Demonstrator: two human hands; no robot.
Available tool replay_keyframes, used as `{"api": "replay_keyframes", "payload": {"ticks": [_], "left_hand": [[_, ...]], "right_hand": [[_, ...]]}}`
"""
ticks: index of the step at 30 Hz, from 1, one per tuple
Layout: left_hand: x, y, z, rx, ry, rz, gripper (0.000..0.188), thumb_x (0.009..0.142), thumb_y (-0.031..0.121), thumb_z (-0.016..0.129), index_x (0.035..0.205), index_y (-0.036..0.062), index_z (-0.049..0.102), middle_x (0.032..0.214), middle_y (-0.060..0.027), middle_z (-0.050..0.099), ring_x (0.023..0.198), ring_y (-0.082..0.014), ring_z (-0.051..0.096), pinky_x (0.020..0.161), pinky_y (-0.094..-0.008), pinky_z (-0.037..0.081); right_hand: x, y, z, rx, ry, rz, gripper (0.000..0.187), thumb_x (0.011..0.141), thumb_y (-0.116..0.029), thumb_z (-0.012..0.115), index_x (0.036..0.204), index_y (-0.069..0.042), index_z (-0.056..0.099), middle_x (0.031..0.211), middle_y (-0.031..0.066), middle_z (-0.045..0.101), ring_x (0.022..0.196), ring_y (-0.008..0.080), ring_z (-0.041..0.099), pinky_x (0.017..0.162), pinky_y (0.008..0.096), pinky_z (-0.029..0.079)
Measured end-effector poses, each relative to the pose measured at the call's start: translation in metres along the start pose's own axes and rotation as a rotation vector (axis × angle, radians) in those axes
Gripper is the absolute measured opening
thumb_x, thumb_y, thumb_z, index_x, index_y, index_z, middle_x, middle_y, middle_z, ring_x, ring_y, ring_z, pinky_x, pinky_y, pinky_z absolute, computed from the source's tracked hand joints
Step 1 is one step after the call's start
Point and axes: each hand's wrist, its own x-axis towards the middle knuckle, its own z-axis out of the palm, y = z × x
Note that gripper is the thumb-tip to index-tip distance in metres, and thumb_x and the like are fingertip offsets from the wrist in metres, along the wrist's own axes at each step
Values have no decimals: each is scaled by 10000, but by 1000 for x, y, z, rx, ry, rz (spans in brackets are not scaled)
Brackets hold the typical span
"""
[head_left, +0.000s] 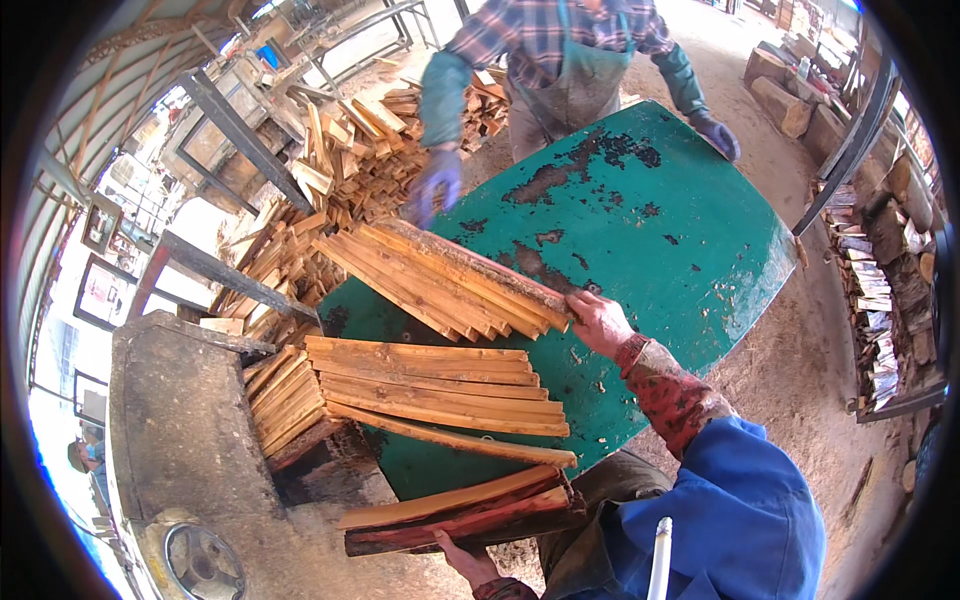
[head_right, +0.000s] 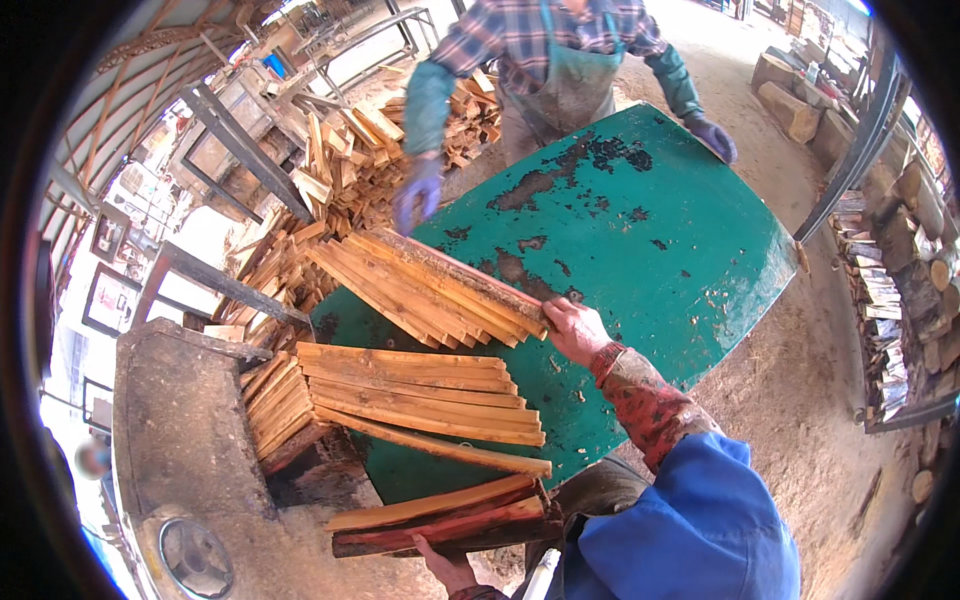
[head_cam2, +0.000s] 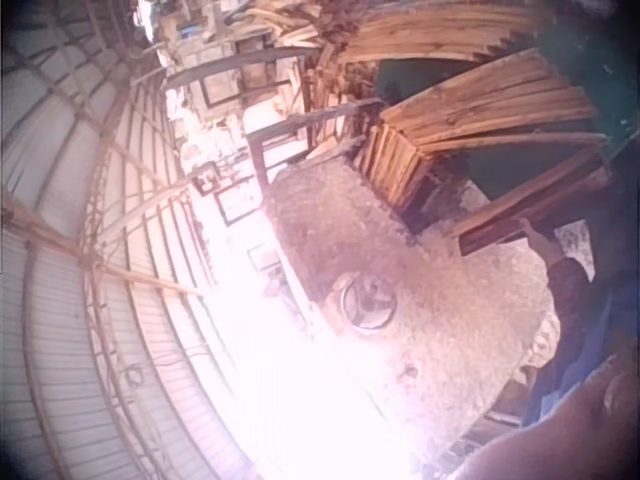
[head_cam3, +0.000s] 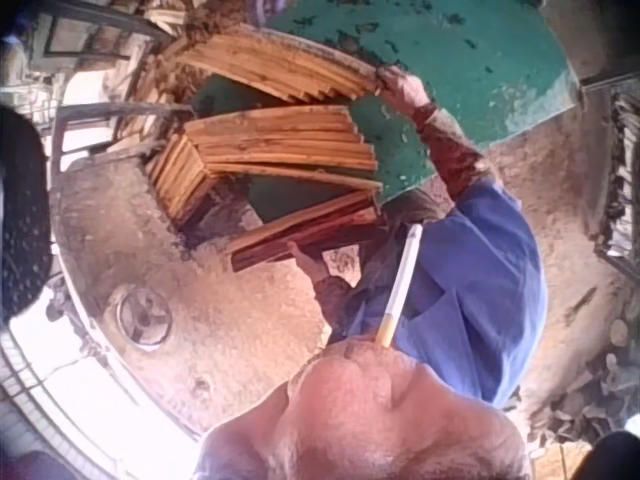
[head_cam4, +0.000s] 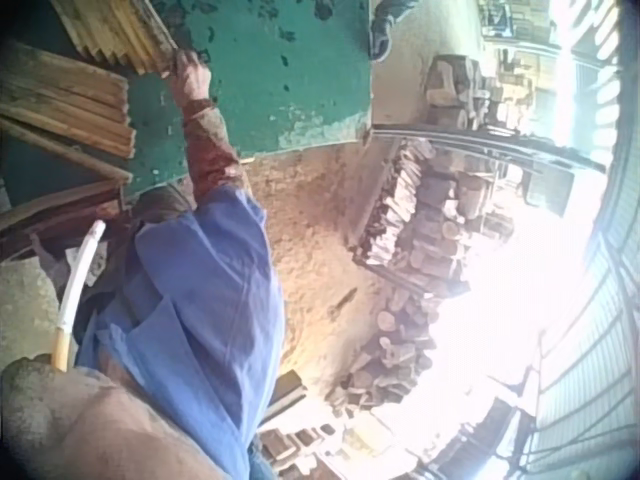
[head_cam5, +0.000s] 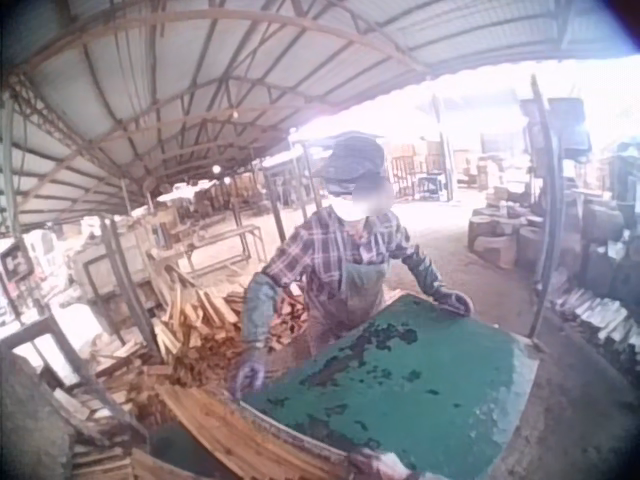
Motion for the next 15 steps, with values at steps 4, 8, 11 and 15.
{"api": "replay_keyframes", "payload": {"ticks": [4, 8, 11, 15], "left_hand": [[5, -5, -11, 25, 35, 24, 698, 860, 498, 632, 1364, 54, 442, 1313, -116, 504, 1169, -294, 505, 1014, -471, 400], [14, -7, -18, -2, -10, 2, 710, 859, 499, 631, 1376, 57, 428, 1317, -114, 501, 1177, -291, 501, 1025, -462, 392], [9, -2, -12, 26, -39, -11, 710, 868, 518, 609, 1395, 88, 407, 1344, -98, 487, 1206, -283, 483, 1040, -459, 377], [8, 1, -12, 54, -65, -34, 708, 887, 548, 571, 1429, 141, 369, 1402, -78, 452, 1263, -274, 441, 1066, -458, 347]], "right_hand": [[-7, 11, -13, -214, 81, -73, 469, 728, -42, 611, 1192, -104, 590, 1142, 80, 573, 943, 287, 567, 798, 395, 497], [-33, 31, -2, -222, 60, -83, 453, 700, -36, 614, 1150, -81, 606, 1205, 120, 518, 1035, 332, 514, 857, 440, 442], [-37, 28, -2, -203, 52, 90, 460, 683, -71, 635, 1143, -75, 606, 1232, 160, 489, 1103, 372, 460, 892, 491, 397], [-50, 49, -24, -294, 168, 276, 615, 637, -120, 708, 1222, -46, 535, 1341, 200, 405, 1212, 392, 418, 976, 519, 371]]}}
